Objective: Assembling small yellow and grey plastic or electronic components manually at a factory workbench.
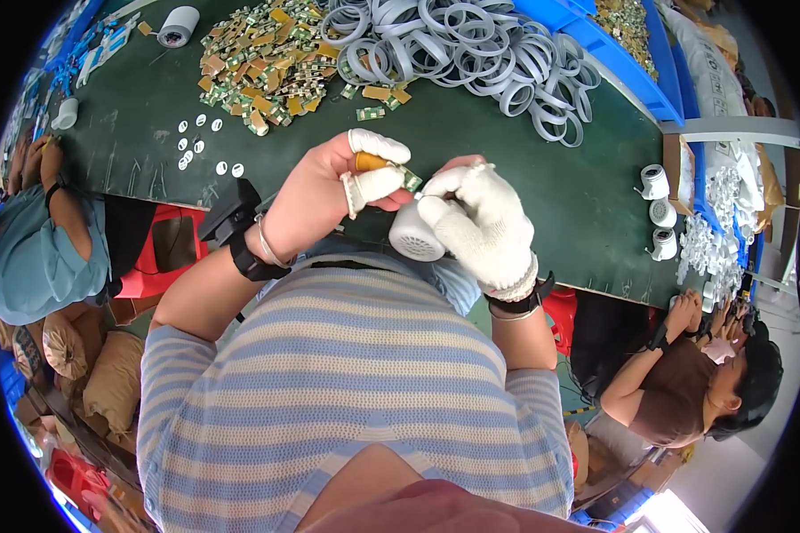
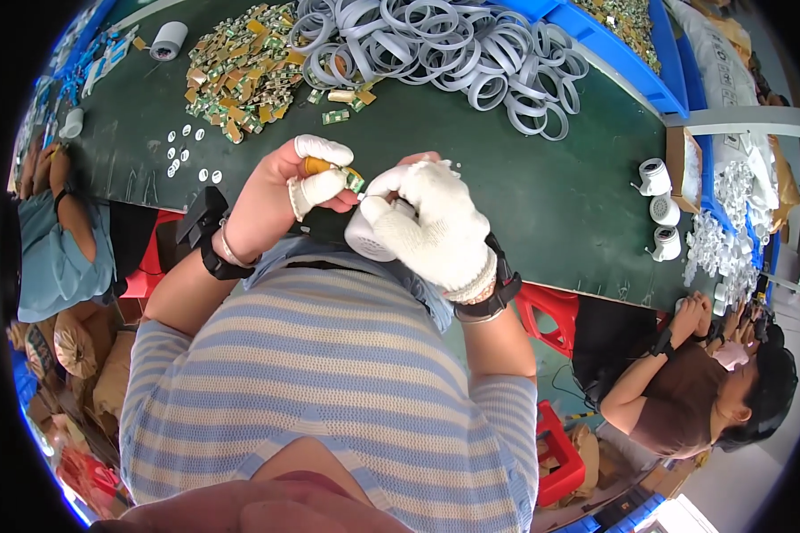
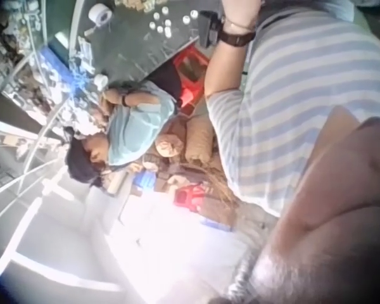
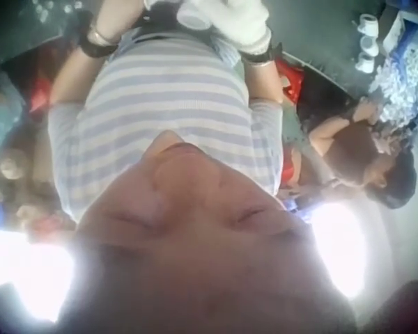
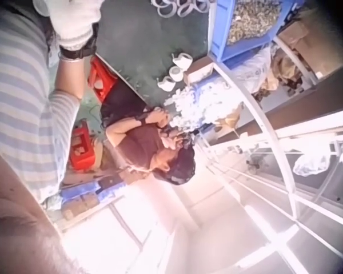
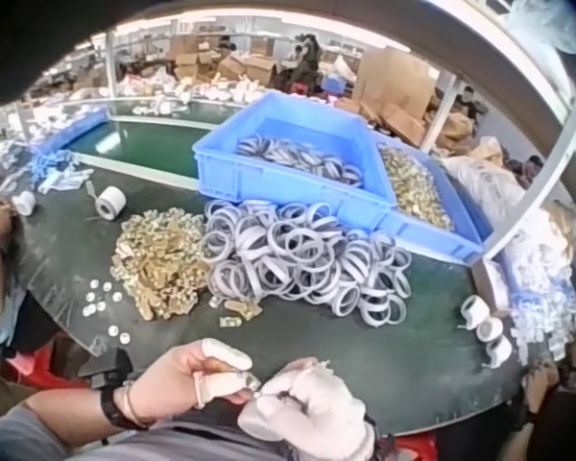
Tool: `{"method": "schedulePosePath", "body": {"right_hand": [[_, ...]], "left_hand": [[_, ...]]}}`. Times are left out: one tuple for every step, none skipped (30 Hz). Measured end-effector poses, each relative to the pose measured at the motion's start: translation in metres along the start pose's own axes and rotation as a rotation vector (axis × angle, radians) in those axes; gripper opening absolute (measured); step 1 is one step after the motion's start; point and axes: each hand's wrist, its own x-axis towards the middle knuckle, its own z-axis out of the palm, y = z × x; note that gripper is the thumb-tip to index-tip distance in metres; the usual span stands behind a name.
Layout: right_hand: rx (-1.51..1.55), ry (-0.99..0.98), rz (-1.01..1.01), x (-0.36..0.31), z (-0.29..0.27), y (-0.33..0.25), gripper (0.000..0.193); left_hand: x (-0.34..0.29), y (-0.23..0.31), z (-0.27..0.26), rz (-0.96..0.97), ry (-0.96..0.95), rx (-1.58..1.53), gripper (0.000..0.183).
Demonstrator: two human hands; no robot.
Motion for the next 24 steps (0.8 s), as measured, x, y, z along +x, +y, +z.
{"method": "schedulePosePath", "body": {"right_hand": [[0.002,-0.002,-0.001,0.001,0.000,0.001,0.009],[-0.005,-0.026,0.039,0.002,0.000,0.001,0.009],[-0.012,-0.052,0.079,0.003,0.000,0.002,0.010],[-0.010,-0.056,0.078,0.003,-0.001,0.000,0.010],[0.013,-0.084,0.110,0.004,-0.002,-0.004,0.010],[0.035,-0.112,0.143,0.004,-0.004,-0.006,0.011],[0.036,-0.114,0.143,0.004,-0.004,-0.006,0.011],[0.031,-0.109,0.126,0.004,-0.003,-0.005,0.011],[0.027,-0.103,0.109,0.003,-0.003,-0.004,0.011],[0.027,-0.104,0.110,0.003,-0.002,-0.004,0.011],[0.028,-0.091,0.106,0.003,-0.002,-0.004,0.012],[0.029,-0.078,0.100,0.003,-0.001,-0.003,0.012],[0.029,-0.079,0.100,0.003,-0.001,-0.002,0.012],[0.017,-0.081,0.075,0.003,-0.002,0.001,0.012],[0.005,-0.083,0.049,0.003,-0.002,0.002,0.012],[0.005,-0.084,0.049,0.003,-0.001,0.001,0.012],[0.005,-0.081,0.095,0.003,-0.001,-0.003,0.012],[0.005,-0.076,0.140,0.004,-0.001,-0.005,0.012],[0.005,-0.076,0.141,0.004,-0.001,-0.005,0.012],[0.015,-0.087,0.126,0.004,-0.002,-0.005,0.012],[0.026,-0.098,0.111,0.004,-0.003,-0.004,0.013],[0.028,-0.099,0.111,0.004,-0.004,-0.002,0.013],[0.054,-0.139,0.101,0.005,-0.006,0.000,0.013],[0.077,-0.178,0.090,0.007,-0.008,0.001,0.014]], "left_hand": [[-0.002,-0.001,0.001,0.016,-0.020,0.020,0.026],[-0.004,0.000,0.003,0.016,-0.016,0.020,0.026],[-0.007,0.001,0.004,0.027,-0.022,0.038,0.025],[-0.009,0.003,0.005,0.038,-0.028,0.055,0.024],[-0.010,0.003,0.003,0.037,-0.025,0.054,0.024],[-0.011,0.004,0.001,0.019,-0.038,0.092,0.024],[-0.012,0.005,0.000,0.001,-0.052,0.130,0.025],[-0.013,0.006,0.001,0.001,-0.051,0.129,0.025],[-0.015,0.007,0.002,0.012,-0.048,0.176,0.025],[-0.015,0.008,0.003,0.023,-0.046,0.223,0.026],[-0.015,0.006,0.003,0.022,-0.046,0.221,0.026],[-0.015,0.005,0.002,0.026,-0.033,0.228,0.026],[-0.015,0.003,0.002,0.031,-0.021,0.235,0.027],[-0.016,0.004,0.003,0.030,-0.020,0.234,0.027],[-0.016,0.006,0.004,-0.012,-0.001,0.256,0.027],[-0.017,0.007,0.005,-0.055,0.018,0.278,0.028],[-0.018,0.005,0.007,-0.056,0.019,0.278,0.028],[-0.019,0.002,0.009,0.013,0.028,0.290,0.026],[-0.020,0.001,0.010,0.082,0.037,0.302,0.026],[-0.020,0.001,0.010,0.081,0.038,0.302,0.026],[-0.021,0.002,0.009,0.101,0.027,0.346,0.025],[-0.021,0.003,0.009,0.120,0.017,0.390,0.024],[-0.022,0.004,0.010,0.118,0.019,0.390,0.024],[-0.022,0.005,0.010,0.083,0.008,0.366,0.023]]}}
